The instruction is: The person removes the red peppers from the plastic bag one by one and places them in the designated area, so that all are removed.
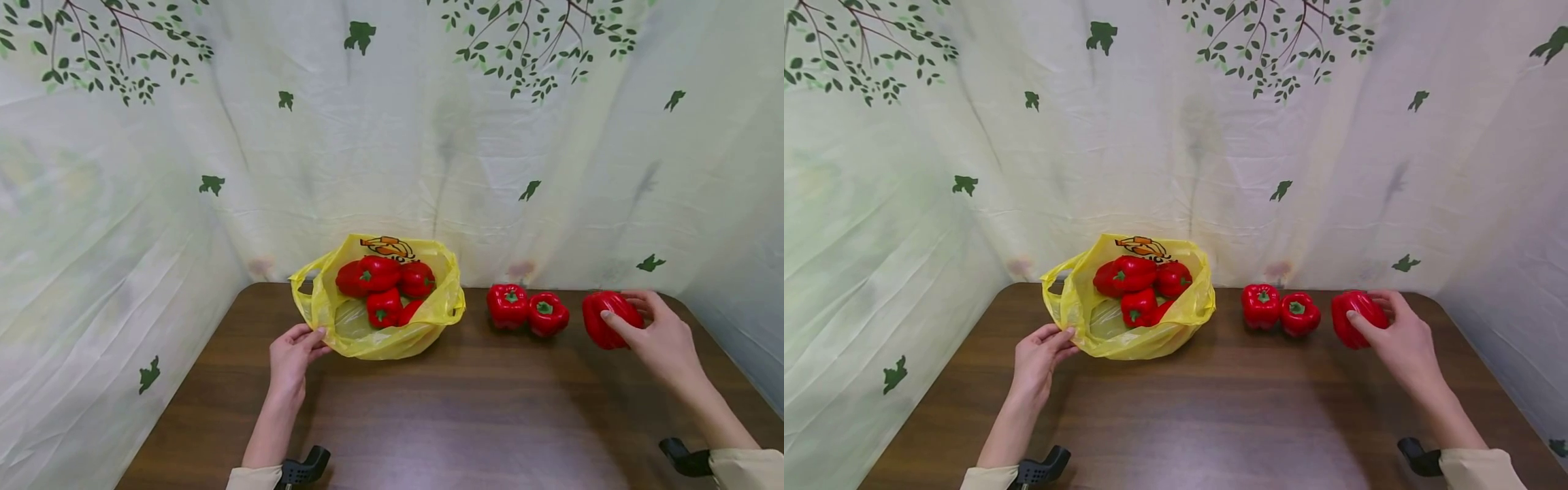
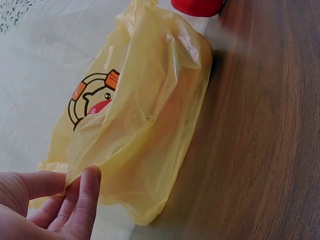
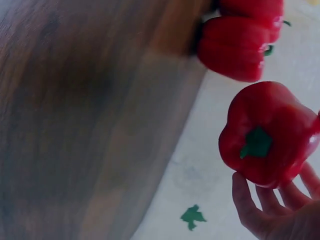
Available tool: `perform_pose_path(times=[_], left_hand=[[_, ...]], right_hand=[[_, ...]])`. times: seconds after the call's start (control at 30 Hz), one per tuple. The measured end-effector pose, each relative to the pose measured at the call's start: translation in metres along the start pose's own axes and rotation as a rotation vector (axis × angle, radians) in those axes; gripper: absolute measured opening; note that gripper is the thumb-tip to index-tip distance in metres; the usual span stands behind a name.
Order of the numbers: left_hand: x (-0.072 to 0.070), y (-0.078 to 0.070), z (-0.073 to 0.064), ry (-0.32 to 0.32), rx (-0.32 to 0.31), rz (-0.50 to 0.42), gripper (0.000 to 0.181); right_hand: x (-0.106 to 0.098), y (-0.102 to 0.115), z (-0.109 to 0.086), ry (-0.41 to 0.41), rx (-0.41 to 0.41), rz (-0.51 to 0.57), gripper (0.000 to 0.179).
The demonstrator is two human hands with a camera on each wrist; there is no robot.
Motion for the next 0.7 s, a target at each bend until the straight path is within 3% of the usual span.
perform_pose_path(times=[0.4,0.7], left_hand=[[0.0,0.0,-0.001,0.009,0.004,-0.001,0.029],[0.001,0.001,0.001,0.01,-0.001,0.004,0.03]], right_hand=[[0.025,-0.032,0.007,0.105,0.038,-0.175,0.065],[0.03,-0.039,0.009,0.072,0.035,-0.189,0.064]])
Point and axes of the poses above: each hand's wrist, its own z-axis towards the middle knuckle, its own x-axis out of the palm, y = z × x, the point moved 9 cm from there along z, towards the middle knuckle, and after that the axes turned 5 degrees about -x, right-handed, at the moved point
